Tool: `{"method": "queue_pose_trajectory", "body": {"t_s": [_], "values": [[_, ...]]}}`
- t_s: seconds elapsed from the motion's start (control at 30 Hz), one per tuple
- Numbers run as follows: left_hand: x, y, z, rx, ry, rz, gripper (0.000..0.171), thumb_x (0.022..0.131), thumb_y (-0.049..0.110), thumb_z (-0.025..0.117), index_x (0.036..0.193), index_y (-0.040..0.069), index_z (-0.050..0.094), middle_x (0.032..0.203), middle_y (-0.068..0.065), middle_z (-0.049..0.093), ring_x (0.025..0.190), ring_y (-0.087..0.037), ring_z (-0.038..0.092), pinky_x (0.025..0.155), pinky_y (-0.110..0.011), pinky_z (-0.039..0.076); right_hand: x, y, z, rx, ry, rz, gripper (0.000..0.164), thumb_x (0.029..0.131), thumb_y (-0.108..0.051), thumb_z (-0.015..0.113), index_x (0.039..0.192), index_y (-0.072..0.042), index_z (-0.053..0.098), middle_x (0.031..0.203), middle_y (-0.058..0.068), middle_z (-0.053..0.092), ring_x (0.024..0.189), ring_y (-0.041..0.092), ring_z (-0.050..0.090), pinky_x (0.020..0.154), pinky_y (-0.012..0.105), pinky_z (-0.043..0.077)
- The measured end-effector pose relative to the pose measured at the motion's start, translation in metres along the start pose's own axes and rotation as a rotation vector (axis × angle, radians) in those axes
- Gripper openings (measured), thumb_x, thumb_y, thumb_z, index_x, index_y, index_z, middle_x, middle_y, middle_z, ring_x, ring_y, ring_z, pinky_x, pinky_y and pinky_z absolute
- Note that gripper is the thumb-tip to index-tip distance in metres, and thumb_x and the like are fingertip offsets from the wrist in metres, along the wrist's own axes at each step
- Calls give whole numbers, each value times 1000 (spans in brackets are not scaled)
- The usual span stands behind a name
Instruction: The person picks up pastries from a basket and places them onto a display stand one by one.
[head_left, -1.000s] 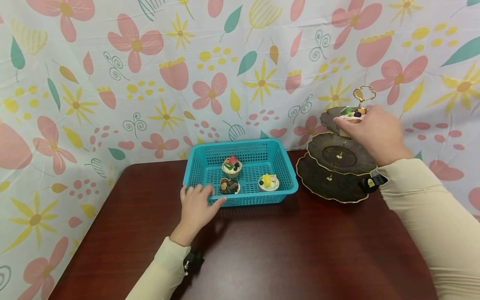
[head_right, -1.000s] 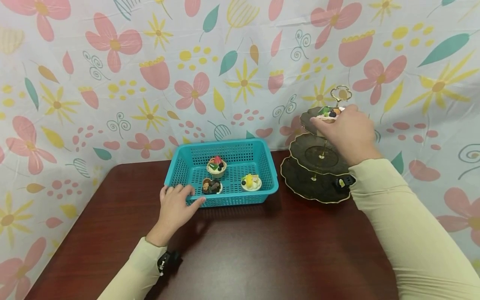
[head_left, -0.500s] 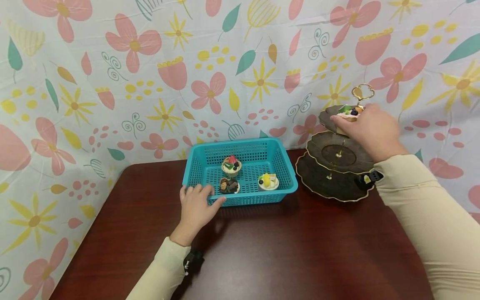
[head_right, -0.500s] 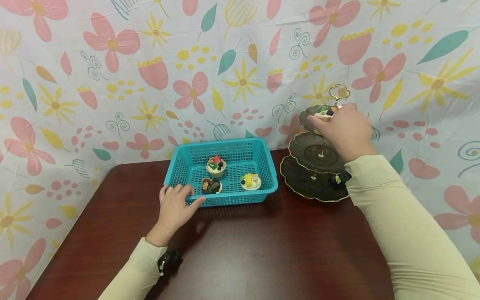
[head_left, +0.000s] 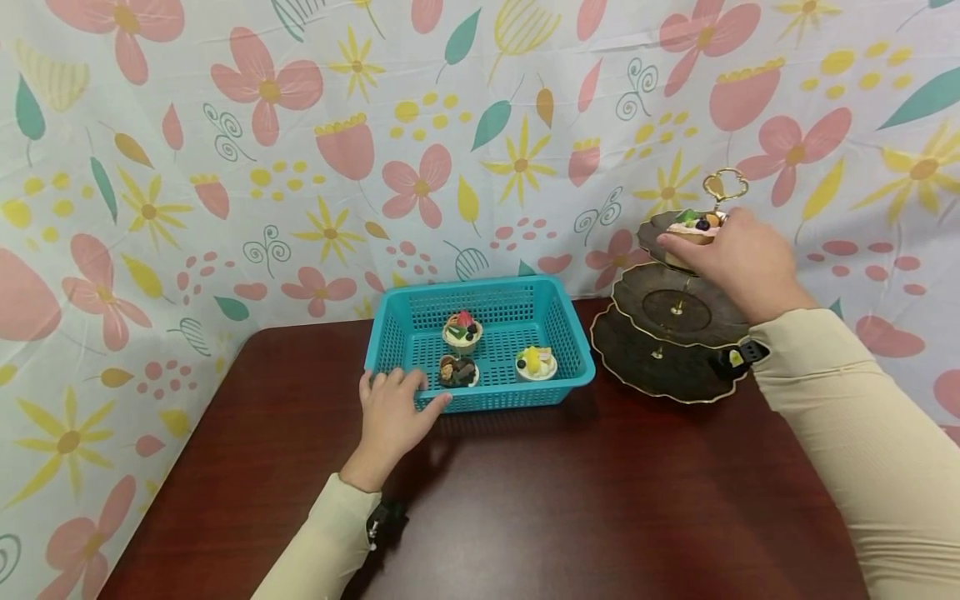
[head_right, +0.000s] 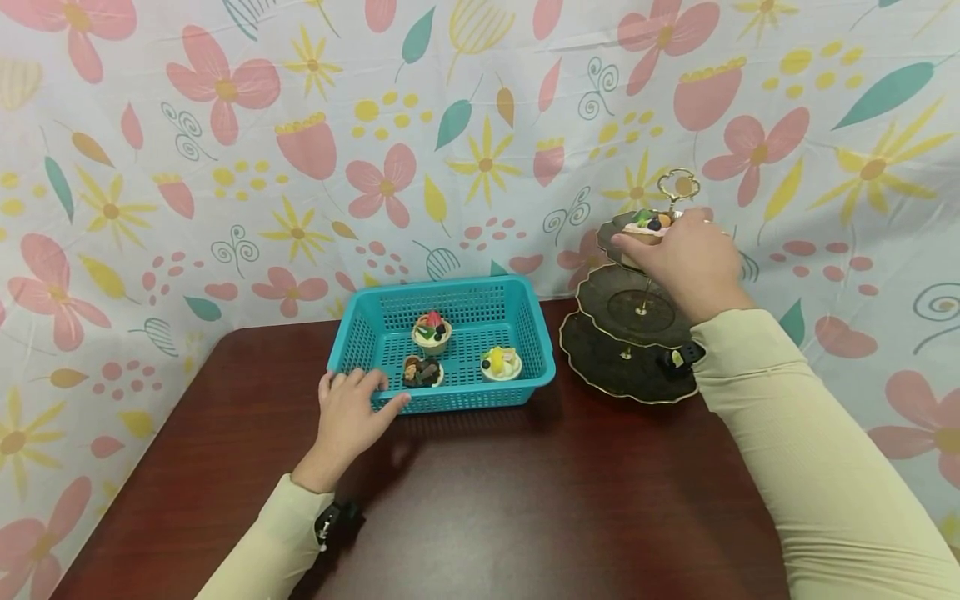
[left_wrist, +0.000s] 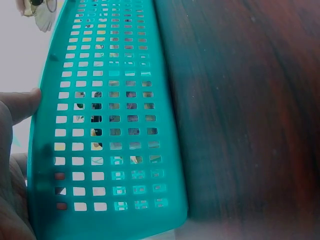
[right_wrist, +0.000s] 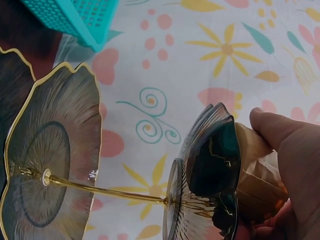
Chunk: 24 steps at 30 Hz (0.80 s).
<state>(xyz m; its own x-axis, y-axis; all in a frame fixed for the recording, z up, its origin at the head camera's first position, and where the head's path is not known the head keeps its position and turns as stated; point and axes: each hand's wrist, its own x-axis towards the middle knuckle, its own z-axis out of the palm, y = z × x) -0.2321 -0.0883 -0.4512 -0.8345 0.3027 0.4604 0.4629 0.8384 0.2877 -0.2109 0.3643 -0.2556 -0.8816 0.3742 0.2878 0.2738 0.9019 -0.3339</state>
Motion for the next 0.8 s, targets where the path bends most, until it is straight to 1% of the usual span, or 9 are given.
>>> {"method": "queue_pose_trajectory", "body": {"t_s": [0.1, 0.23, 0.37, 0.6, 0.8], "values": [[0, 0, 0, 1, 3, 0, 40, 89, 56, 71, 90, 18, 60, 80, -1, 53, 82, -28, 51, 111, -69, 21, -1, -2, -1, -27, -14, 6, 106, 78, -88, 49, 112, 13, 48, 93, 35, 57, 80, 55, 60, 60, 57, 47], [0, 0, 0, -3, 5, 3, 39, 89, 56, 71, 90, 18, 59, 79, 0, 52, 81, -28, 51, 110, -69, 20, -2, -4, -1, -69, -16, 12, 110, 77, -91, 45, 112, 14, 47, 91, 34, 56, 78, 53, 61, 55, 54, 46], [0, -1, 1, -1, -4, 6, 40, 90, 56, 70, 90, 18, 59, 80, 0, 51, 81, -27, 50, 111, -69, 20, -4, -4, -1, -83, -14, 17, 109, 77, -90, 46, 110, 14, 46, 89, 33, 56, 77, 52, 61, 52, 52, 45], [1, 0, -1, -6, 1, 5, 40, 90, 56, 70, 90, 17, 59, 81, -1, 53, 83, -29, 51, 111, -69, 20, -8, -3, -1, -90, -20, 32, 113, 76, -91, 46, 117, 14, 43, 92, 37, 56, 82, 55, 61, 53, 54, 44], [0, 0, -1, -2, -3, 3, 40, 90, 56, 69, 90, 17, 59, 81, -1, 53, 83, -29, 51, 111, -69, 20, -11, -1, -2, -93, -37, 38, 115, 75, -92, 46, 121, 13, 41, 92, 38, 56, 81, 55, 60, 51, 54, 44]]}}
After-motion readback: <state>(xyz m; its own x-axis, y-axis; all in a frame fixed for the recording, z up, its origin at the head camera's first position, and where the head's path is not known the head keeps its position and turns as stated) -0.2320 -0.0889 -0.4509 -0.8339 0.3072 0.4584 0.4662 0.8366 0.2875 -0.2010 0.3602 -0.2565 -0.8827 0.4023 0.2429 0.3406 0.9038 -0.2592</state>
